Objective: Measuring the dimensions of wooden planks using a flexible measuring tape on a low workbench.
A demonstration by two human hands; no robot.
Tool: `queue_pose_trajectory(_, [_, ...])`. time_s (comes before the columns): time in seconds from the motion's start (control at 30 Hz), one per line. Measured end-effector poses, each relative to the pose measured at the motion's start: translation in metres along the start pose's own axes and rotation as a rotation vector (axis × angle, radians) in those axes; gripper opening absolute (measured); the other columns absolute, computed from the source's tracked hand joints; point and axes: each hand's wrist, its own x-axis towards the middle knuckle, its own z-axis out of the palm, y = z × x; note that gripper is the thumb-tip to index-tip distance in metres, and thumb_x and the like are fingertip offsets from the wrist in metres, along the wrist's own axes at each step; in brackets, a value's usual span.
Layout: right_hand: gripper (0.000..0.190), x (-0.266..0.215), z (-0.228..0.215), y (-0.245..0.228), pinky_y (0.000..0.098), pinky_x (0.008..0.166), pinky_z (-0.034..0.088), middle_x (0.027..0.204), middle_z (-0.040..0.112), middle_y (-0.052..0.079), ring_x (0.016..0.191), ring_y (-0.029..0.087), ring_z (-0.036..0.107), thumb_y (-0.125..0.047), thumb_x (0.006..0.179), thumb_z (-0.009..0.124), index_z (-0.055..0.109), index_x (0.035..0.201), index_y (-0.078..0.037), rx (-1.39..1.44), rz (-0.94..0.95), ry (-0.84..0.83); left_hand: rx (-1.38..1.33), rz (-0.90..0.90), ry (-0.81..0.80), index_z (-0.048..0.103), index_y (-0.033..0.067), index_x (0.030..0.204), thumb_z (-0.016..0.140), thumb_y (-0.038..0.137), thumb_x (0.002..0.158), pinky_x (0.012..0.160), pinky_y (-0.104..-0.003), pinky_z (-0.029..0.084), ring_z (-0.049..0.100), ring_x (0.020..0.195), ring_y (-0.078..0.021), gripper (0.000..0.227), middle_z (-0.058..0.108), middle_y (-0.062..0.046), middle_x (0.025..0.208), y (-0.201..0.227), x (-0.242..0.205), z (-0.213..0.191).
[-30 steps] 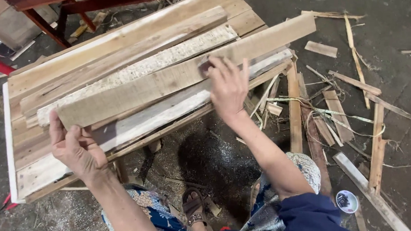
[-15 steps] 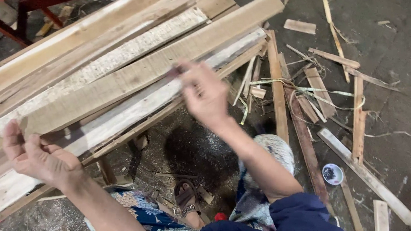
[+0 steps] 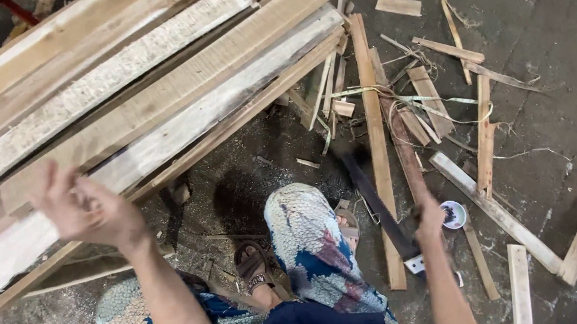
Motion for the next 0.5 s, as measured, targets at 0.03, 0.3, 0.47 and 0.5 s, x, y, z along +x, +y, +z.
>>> queue_pose_trajectory(0.03, [0.016,0.052,0.057,0.051,0.0439,0.056,0.051,0.074,0.069,0.001,0.07,0.024,0.072,-0.021,0.099,0.052,0.06,0.087,-0.027,-0.928,-0.362,0.019,-0.004,0.007,-0.084,0.075,0.0004,0.119,0.062,-0.03,0.095,0.124,-0.06,0.014,0.078,0.116,-0.0359,0.04,0.08,-0.017,0.121,0.001,-0.011,0.006])
queue_pose_trajectory(0.3, [0.075,-0.07,0.032,-0.071,0.0564,0.09,0.054,0.132,0.062,0.019,0.118,0.043,0.064,-0.052,0.083,0.08,0.049,0.138,-0.012,-0.512,0.238,-0.358,0.26,0.23,-0.101,0.077,0.0076,0.106,0.066,-0.007,0.091,0.077,-0.032,0.051,0.066,0.079,-0.0179,0.023,0.074,-0.005,0.089,0.02,-0.015,0.013])
queue_pose_trajectory(0.47, [0.074,-0.068,0.034,-0.065,0.0566,0.071,0.057,0.123,0.056,0.019,0.093,0.047,0.071,-0.05,0.078,0.086,0.043,0.128,-0.017,-0.56,0.206,-0.282,0.286,0.215,-0.133,0.08,0.0071,0.106,0.069,-0.007,0.091,0.078,-0.034,0.054,0.072,0.084,-0.0214,0.023,0.078,-0.007,0.091,0.031,-0.011,0.01])
queue_pose_trajectory(0.5, [0.084,-0.068,0.039,-0.057,0.0553,0.073,0.056,0.13,0.054,0.02,0.099,0.046,0.068,-0.049,0.076,0.086,0.039,0.137,-0.017,-0.546,0.172,-0.246,0.29,0.222,-0.135,0.08,0.0074,0.105,0.069,-0.006,0.09,0.078,-0.034,0.054,0.072,0.085,-0.0213,0.023,0.078,-0.007,0.091,0.031,-0.011,0.009])
